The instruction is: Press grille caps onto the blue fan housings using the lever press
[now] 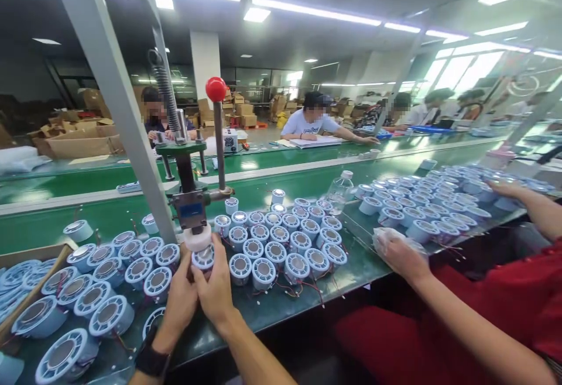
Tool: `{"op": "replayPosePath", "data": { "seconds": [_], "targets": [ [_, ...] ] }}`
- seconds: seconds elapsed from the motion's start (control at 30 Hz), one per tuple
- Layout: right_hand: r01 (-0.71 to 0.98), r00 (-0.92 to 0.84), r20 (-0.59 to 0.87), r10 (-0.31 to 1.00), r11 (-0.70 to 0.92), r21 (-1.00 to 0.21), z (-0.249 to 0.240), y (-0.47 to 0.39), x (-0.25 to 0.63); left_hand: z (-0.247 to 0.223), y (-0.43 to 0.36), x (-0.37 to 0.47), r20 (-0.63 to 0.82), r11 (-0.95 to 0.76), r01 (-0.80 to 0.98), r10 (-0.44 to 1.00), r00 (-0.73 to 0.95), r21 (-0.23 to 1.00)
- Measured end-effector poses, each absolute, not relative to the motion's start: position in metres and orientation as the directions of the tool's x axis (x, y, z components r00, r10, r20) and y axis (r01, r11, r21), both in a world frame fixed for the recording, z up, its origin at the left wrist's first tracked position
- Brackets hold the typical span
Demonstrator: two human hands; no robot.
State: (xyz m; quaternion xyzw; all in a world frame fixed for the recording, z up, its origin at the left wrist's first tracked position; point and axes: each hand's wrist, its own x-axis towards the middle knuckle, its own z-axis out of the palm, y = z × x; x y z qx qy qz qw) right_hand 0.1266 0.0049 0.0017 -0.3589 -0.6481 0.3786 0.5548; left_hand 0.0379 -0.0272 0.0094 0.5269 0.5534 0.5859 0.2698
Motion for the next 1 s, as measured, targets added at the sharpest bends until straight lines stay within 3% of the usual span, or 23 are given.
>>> {"op": "replayPosePath", "data": {
  "seconds": [0.07,0.13,0.2,0.3,0.5,0.67,0.83,1.0],
  "targets": [
    [-0.06,-0.159,0.409,0.899,0.404,-0.913,-0.003,-0.015,0.141,0.004,-0.049,0.041,0.362,-0.244,0.395,0.895,-0.26,0.886],
    [-0.301,-0.245,0.306,0.92,0.228,-0.926,-0.007,-0.033,0.156,0.0,-0.074,0.046,0.408,-0.26,0.519,0.893,-0.192,0.814],
    [-0.559,-0.371,0.194,0.908,-0.052,-0.828,-0.006,-0.046,0.168,-0.002,-0.096,0.053,0.439,-0.282,0.598,0.889,-0.131,0.75],
    [-0.721,-0.493,0.13,0.86,-0.321,-0.614,0.001,-0.059,0.176,-0.001,-0.116,0.062,0.483,-0.309,0.646,0.869,-0.107,0.698],
    [-0.741,-0.54,0.093,0.837,-0.42,-0.523,0.007,-0.07,0.175,0.005,-0.129,0.069,0.519,-0.301,0.693,0.846,-0.124,0.656],
    [-0.732,-0.594,0.199,0.779,-0.421,-0.536,0.009,-0.07,0.181,0.006,-0.134,0.07,0.513,-0.313,0.698,0.854,-0.09,0.644],
    [-0.699,-0.639,0.214,0.738,-0.443,-0.561,0.009,-0.072,0.186,0.017,-0.126,0.054,0.581,-0.481,0.676,0.808,0.095,0.558],
    [-0.639,-0.697,0.173,0.696,-0.492,-0.592,-0.006,-0.075,0.191,0.043,-0.112,0.04,0.504,-0.548,0.615,0.821,0.266,0.568]
  ]
}}
